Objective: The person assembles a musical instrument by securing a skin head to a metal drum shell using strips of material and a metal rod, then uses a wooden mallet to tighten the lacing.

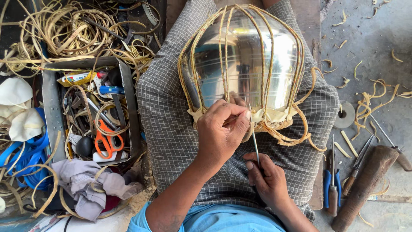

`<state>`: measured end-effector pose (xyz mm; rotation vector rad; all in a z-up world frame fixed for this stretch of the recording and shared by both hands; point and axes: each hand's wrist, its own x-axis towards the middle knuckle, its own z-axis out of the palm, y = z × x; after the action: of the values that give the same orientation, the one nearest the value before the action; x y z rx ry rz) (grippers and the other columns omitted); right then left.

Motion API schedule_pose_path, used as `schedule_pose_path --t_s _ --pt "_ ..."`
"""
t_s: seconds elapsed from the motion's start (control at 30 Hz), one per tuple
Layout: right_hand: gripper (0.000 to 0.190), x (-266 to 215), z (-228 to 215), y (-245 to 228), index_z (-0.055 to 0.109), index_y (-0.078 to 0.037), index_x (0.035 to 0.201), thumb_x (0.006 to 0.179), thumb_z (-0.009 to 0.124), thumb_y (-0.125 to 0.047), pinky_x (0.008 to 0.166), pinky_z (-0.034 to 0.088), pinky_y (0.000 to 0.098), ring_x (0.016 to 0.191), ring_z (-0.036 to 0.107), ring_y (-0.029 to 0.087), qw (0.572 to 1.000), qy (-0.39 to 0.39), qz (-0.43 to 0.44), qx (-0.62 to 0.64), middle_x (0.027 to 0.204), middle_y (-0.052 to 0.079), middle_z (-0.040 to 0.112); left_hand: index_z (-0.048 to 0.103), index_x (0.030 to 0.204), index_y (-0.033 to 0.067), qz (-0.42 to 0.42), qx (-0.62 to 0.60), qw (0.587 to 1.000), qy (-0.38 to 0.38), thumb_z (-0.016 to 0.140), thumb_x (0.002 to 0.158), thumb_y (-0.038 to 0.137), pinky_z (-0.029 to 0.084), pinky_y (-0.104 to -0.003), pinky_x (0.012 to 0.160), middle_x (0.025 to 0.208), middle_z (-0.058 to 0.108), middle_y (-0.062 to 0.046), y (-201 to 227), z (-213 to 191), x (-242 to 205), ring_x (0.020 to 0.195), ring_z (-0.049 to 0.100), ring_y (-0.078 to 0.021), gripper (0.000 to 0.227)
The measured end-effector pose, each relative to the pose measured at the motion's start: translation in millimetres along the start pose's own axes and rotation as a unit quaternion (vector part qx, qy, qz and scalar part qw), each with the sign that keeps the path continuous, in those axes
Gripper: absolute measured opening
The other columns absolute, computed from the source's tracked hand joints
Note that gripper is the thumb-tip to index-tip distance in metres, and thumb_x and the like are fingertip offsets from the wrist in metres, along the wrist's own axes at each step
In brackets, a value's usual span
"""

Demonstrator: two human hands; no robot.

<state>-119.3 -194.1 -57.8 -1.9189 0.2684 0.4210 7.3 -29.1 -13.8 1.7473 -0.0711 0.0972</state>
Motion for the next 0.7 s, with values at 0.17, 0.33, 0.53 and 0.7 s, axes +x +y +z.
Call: schedule_pose_path --t_s 0.17,0.33,0.53,0.7 --pt "0.033 -4 3 1 0.06 -0.007 0.127 0.095 0.063 -0.019 0.045 0.047 0.026 0.048 0.06 0.009 0.996 0.025 0.011 -0.089 0.06 0.001 0.061 0.074 0.093 0.0026 -0.013 0.036 0.999 -0.031 0.075 0.095 0.017 0.058 -0.025 0.061 0.087 0.072 -0.005 5 0 7 0.071 0.071 -0.0123 0.014" --pt "0.037 -4 3 2 0.058 -0.008 0.131 0.097 0.062 -0.02 0.045 0.051 0.026 0.052 0.062 0.008 0.996 0.026 -0.028 -0.082 0.065 0.0 0.064 0.073 0.084 0.0038 -0.013 0.138 0.985 -0.104 0.077 0.088 0.016 0.056 -0.03 0.059 0.083 0.074 -0.007 9 -6 24 0.065 0.071 -0.0156 0.014" --pt "0.038 -7 4 2 0.059 -0.009 0.131 0.096 0.063 -0.021 0.047 0.054 0.0261 0.053 0.063 0.01 0.997 0.012 0.007 -0.077 0.066 0.002 0.064 0.065 0.072 0.0072 -0.001 0.235 0.961 -0.146 0.076 0.077 0.015 0.055 -0.037 0.062 0.077 0.066 -0.006 11 2 36 0.065 0.068 -0.0206 0.015" --pt "0.044 -5 0 -4 0.055 -0.01 0.136 0.094 0.065 -0.021 0.051 0.054 0.0316 0.054 0.066 0.015 0.994 0.027 -0.018 -0.108 0.068 0.005 0.067 0.062 0.074 0.0108 0.072 0.283 0.953 -0.079 0.074 0.08 0.01 0.034 -0.047 0.072 0.079 0.06 -0.002 5 20 25 0.074 0.064 -0.0196 0.013"
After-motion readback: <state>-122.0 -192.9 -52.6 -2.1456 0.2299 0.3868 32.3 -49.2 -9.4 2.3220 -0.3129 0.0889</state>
